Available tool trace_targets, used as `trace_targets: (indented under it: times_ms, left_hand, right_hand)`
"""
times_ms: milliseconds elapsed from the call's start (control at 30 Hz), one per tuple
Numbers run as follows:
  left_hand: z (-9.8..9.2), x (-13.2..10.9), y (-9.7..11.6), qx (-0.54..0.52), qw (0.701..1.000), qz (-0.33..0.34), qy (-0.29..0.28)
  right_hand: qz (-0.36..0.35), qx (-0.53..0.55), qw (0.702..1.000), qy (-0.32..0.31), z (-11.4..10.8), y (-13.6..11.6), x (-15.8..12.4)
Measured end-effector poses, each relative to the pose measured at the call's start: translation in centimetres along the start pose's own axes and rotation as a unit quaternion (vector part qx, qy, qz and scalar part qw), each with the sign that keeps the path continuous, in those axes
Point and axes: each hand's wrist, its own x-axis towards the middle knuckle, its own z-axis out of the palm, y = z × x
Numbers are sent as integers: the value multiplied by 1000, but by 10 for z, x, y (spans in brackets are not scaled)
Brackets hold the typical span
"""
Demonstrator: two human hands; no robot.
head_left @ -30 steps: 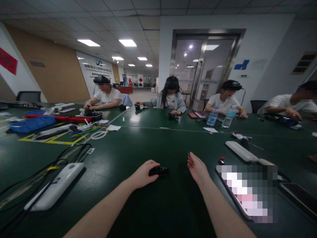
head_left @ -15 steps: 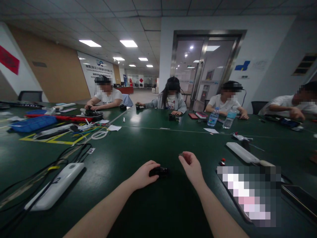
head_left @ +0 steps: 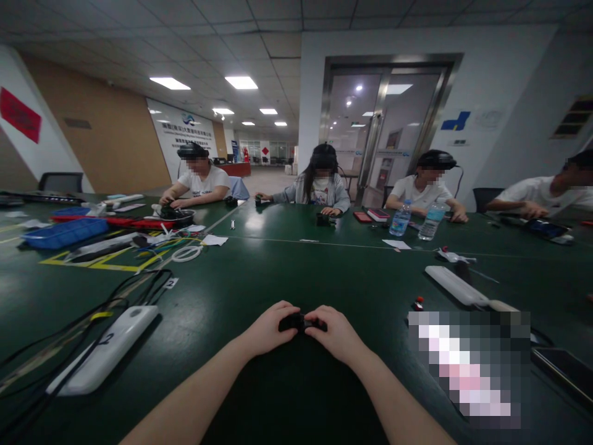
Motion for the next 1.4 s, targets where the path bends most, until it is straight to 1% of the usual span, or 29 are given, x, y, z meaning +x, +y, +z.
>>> trace_targets:
  times_ms: [167,333,500,667,767,967,1133,1233,1400]
  left_hand:
    - [1,0,0,3,1000,10,7]
    - [2,0,-1,1,1000,12,11]
    - [1,0,1,-1,1000,14,10]
    - [-1,-1,6,0,1000,4,2]
    - [-3,-3,8,0,1000,3,8]
    - [-5,-5,14,30,999,35,-5]
    - [-4,-4,11,44,997,54,-12]
    - [-4,-4,8,63,996,55,-19]
    - [-3,-4,8,90,994,55,-25]
  right_hand:
    - [-17,-11,1000,4,4,3,3]
    - [-18,-3,1000,1,5,5,2]
    - [1,-6,1000,-6,6,5,3]
    - [21,9,1000,-7,6,5,4]
    - [27,19,999,-13,6,6,4]
    - [6,9,1000,-7,7,8,4]
    - [-5,-17,1000,-3,8,9,5]
    - [1,12,1000,-6,5,11,4]
    - [40,90,995,1,1,17,5]
